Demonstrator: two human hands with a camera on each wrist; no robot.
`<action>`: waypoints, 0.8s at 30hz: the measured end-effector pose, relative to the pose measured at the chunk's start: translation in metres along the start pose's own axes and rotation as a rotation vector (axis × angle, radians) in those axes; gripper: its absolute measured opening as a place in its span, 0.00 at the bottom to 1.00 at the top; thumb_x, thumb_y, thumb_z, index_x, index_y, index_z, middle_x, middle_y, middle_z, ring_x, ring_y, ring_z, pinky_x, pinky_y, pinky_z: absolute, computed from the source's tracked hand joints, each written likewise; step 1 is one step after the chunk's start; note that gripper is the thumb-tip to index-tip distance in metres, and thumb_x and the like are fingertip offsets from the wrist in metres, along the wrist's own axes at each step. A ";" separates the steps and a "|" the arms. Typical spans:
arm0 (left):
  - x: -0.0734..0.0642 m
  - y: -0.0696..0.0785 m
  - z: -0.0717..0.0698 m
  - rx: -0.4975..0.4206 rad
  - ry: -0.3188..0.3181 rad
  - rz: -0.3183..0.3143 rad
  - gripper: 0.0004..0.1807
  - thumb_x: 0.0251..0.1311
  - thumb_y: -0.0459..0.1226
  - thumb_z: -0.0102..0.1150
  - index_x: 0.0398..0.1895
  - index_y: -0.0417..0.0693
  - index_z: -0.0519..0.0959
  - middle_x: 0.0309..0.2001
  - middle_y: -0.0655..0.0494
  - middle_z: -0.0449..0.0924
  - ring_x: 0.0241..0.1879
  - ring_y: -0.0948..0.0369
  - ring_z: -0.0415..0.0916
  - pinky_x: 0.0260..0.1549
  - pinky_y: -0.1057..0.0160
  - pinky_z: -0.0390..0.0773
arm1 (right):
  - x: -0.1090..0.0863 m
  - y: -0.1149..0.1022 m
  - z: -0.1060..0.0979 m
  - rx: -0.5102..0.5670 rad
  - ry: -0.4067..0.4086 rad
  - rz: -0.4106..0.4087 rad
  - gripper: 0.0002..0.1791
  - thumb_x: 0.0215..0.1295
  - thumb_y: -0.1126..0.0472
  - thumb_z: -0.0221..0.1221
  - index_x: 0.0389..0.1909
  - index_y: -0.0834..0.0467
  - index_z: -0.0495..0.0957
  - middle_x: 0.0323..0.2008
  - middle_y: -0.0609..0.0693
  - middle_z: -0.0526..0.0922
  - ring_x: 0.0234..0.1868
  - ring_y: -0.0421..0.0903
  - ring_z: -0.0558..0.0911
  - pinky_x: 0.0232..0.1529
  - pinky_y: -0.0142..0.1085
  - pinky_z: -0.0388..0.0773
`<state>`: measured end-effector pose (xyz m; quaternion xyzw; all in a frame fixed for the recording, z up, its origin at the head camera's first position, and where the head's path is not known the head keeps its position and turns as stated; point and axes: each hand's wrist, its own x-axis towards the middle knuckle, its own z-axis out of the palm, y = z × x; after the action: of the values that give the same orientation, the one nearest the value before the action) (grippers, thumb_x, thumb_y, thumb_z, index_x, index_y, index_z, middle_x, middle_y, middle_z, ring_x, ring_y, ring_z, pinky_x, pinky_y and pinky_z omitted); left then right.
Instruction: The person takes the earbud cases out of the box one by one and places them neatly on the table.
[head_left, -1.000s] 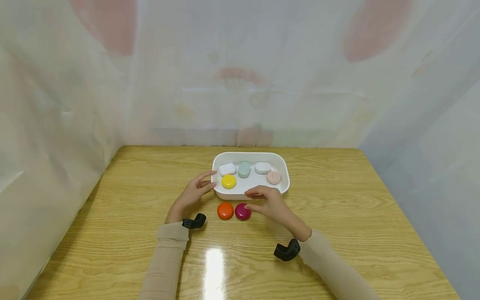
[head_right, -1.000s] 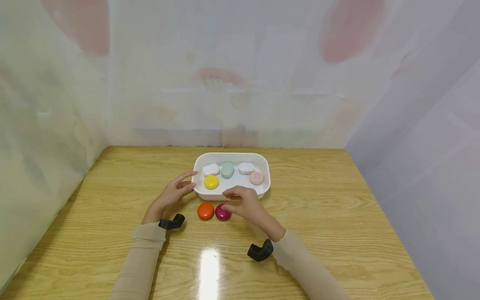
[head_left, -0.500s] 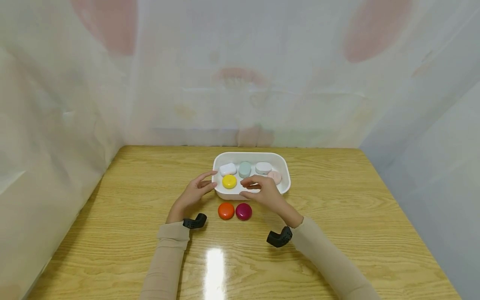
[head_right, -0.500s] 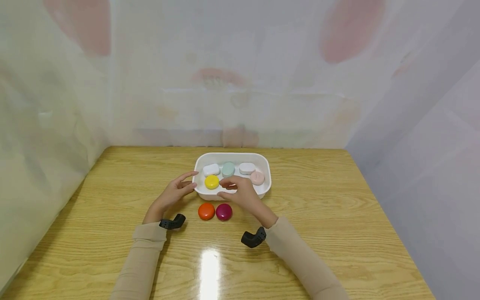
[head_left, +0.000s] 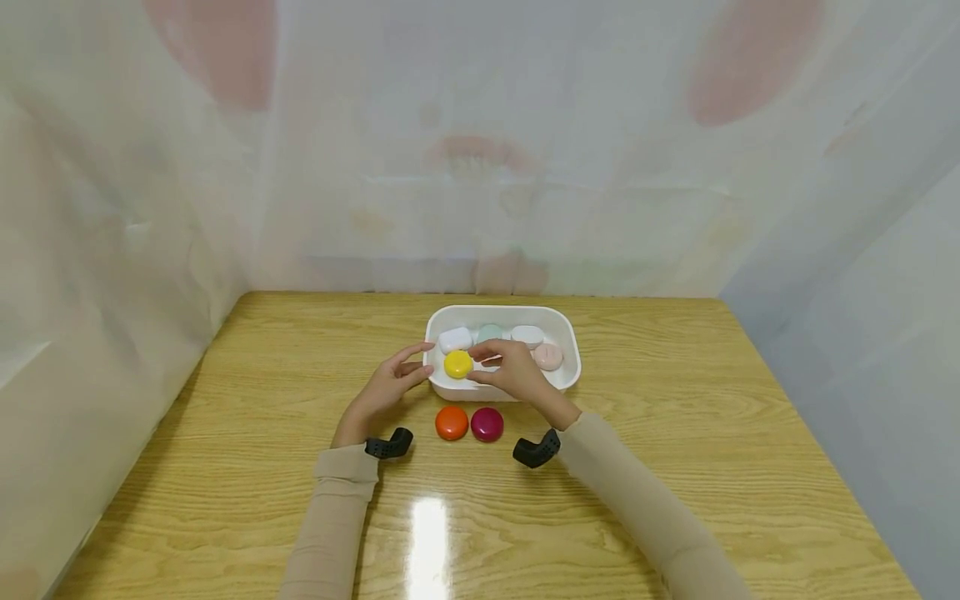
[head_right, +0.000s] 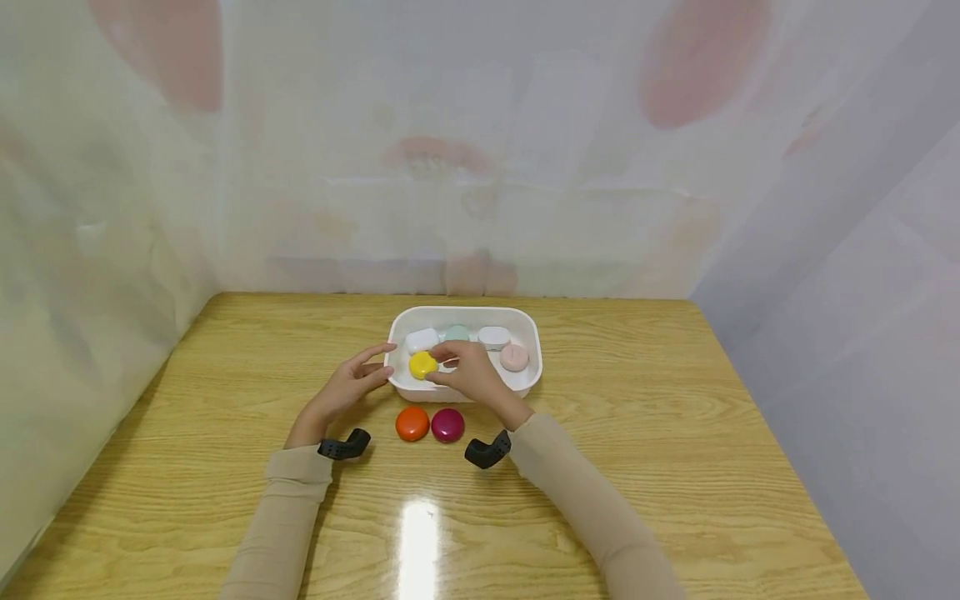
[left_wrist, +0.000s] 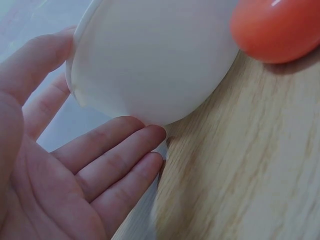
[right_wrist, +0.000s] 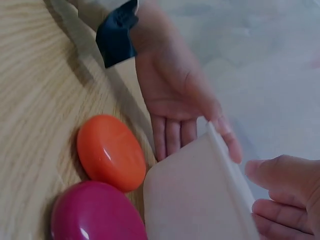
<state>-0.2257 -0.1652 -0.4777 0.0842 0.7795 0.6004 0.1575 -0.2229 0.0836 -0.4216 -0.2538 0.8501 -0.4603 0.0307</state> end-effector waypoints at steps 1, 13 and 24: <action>0.000 0.000 0.000 0.003 -0.001 0.000 0.30 0.66 0.51 0.55 0.70 0.61 0.63 0.75 0.47 0.56 0.71 0.45 0.63 0.69 0.40 0.63 | 0.002 0.001 0.001 -0.001 -0.011 0.012 0.20 0.56 0.66 0.67 0.48 0.71 0.79 0.46 0.67 0.84 0.48 0.61 0.84 0.53 0.51 0.81; 0.001 -0.001 -0.001 -0.006 -0.002 0.017 0.30 0.66 0.50 0.55 0.70 0.59 0.63 0.74 0.47 0.57 0.70 0.45 0.64 0.68 0.42 0.65 | 0.027 0.009 0.011 -0.072 -0.044 0.132 0.22 0.54 0.64 0.69 0.50 0.66 0.80 0.49 0.62 0.85 0.53 0.55 0.83 0.56 0.43 0.81; 0.001 -0.002 0.000 -0.020 -0.009 0.019 0.30 0.66 0.50 0.55 0.70 0.60 0.64 0.74 0.46 0.57 0.70 0.45 0.64 0.69 0.41 0.63 | 0.041 0.015 0.019 -0.125 -0.060 0.188 0.23 0.52 0.63 0.71 0.50 0.63 0.81 0.50 0.58 0.85 0.52 0.53 0.84 0.56 0.41 0.81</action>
<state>-0.2268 -0.1651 -0.4802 0.0926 0.7721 0.6091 0.1562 -0.2594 0.0569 -0.4373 -0.1880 0.8960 -0.3935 0.0833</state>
